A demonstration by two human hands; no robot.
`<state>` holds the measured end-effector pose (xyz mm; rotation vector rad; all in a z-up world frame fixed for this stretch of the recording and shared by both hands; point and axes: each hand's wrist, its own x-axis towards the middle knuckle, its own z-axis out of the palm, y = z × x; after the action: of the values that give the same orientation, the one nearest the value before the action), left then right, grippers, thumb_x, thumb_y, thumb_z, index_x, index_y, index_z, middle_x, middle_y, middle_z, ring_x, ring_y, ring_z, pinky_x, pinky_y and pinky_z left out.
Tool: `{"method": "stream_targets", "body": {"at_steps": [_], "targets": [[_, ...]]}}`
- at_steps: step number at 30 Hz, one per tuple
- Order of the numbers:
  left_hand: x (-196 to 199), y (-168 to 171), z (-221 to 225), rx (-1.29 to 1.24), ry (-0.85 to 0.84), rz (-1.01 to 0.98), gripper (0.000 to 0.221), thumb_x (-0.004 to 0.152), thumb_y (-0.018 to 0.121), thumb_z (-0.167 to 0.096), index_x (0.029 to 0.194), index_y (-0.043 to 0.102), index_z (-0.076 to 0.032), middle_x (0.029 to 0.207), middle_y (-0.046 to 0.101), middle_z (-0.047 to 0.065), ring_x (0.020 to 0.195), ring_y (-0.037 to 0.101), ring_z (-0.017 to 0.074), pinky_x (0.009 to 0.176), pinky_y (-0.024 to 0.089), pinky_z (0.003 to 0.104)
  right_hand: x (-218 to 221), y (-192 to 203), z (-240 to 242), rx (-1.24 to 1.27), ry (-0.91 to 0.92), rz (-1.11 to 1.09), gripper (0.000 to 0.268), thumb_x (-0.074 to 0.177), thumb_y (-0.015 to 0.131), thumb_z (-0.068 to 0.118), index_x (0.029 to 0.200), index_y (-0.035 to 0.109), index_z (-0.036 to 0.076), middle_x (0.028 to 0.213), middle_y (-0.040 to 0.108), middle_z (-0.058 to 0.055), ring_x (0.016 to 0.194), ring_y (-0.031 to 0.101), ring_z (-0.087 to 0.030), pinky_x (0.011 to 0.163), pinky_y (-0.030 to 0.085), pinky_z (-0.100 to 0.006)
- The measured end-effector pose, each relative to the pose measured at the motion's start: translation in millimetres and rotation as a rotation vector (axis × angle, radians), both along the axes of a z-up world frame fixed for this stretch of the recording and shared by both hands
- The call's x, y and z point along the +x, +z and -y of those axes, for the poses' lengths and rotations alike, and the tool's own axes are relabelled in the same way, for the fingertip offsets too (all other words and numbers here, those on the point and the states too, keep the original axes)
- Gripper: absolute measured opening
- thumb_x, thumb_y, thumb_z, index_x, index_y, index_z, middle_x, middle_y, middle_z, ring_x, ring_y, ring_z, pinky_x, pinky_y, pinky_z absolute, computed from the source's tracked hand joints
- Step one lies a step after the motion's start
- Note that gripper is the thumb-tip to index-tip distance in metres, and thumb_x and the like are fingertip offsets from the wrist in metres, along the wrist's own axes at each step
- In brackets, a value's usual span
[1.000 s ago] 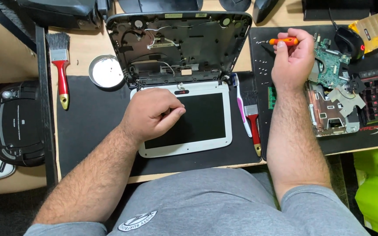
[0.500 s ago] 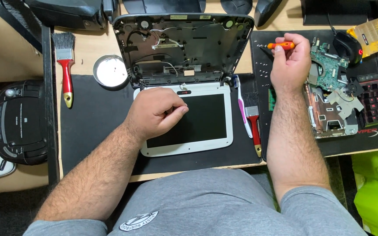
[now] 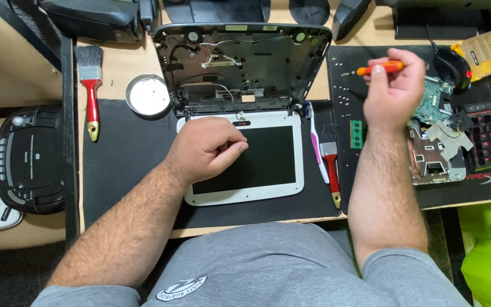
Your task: Disassembling a laptop to remove and clean the internal fan and bracket assembly using a screwdriver and brush.
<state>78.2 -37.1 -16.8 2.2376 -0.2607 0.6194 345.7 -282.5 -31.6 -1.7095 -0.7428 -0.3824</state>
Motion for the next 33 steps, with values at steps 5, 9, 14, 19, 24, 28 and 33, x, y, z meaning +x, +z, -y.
{"method": "stream_targets", "body": {"at_steps": [5,9,14,19,24,28,33], "targets": [[-1,0,0,-0.062,-0.027,-0.042,0.009,0.095,0.070,-0.017,0.098,0.074,-0.009,0.087,0.075,0.001,0.083,0.072,0.0190,0.072,0.057,0.031,-41,31,-7,0.220,0.151,-0.150,0.026,0.104,0.047,-0.018,0.123,0.051,-0.001,0.104,0.066,-0.020,0.094,0.072,-0.031,0.077,0.065,-0.036],[-3,-6,2,-0.191,-0.104,-0.032,0.026,0.091,0.078,-0.015,0.115,0.070,-0.007,0.099,0.074,0.005,0.087,0.069,0.0199,0.078,0.057,0.032,-89,49,-21,0.311,0.363,-0.339,0.023,0.105,0.047,-0.015,0.119,0.054,0.002,0.103,0.065,-0.012,0.097,0.073,-0.025,0.089,0.069,-0.033],[-5,-7,5,-0.347,-0.120,-0.027,0.032,0.088,0.082,-0.016,0.118,0.071,-0.012,0.103,0.073,0.007,0.069,0.065,0.0174,0.066,0.055,0.030,-129,24,-34,0.523,0.500,-0.611,0.022,0.102,0.056,-0.001,0.123,0.051,0.003,0.101,0.066,-0.025,0.092,0.074,-0.031,0.083,0.068,-0.038],[-3,-14,7,-0.491,-0.098,-0.002,0.032,0.088,0.082,-0.015,0.119,0.073,-0.013,0.102,0.075,0.010,0.067,0.068,0.0206,0.063,0.056,0.034,-135,-9,-43,0.645,0.572,-0.684,0.027,0.103,0.058,0.006,0.126,0.045,0.002,0.098,0.065,-0.035,0.080,0.077,-0.034,0.072,0.069,-0.039],[-1,-12,8,-0.514,-0.050,-0.033,0.026,0.090,0.080,-0.013,0.116,0.075,-0.014,0.099,0.076,0.009,0.067,0.067,0.0204,0.063,0.055,0.033,-131,-33,-48,0.639,0.567,-0.745,0.028,0.102,0.058,0.007,0.126,0.044,0.004,0.099,0.066,-0.035,0.079,0.078,-0.037,0.073,0.069,-0.041],[0,-12,8,-0.516,-0.041,-0.040,0.025,0.091,0.079,-0.011,0.115,0.075,-0.014,0.098,0.077,0.009,0.067,0.068,0.0210,0.063,0.055,0.033,-133,-36,-48,0.625,0.567,-0.732,0.027,0.102,0.058,0.007,0.126,0.045,0.004,0.099,0.066,-0.034,0.079,0.078,-0.037,0.073,0.069,-0.040],[0,-10,9,-0.450,0.011,-0.045,0.014,0.096,0.071,-0.008,0.109,0.077,-0.012,0.093,0.077,0.011,0.074,0.072,0.0264,0.068,0.058,0.037,-135,-36,-50,0.616,0.575,-0.715,0.029,0.102,0.059,0.008,0.126,0.045,0.004,0.099,0.066,-0.034,0.077,0.078,-0.037,0.073,0.069,-0.039]]}}
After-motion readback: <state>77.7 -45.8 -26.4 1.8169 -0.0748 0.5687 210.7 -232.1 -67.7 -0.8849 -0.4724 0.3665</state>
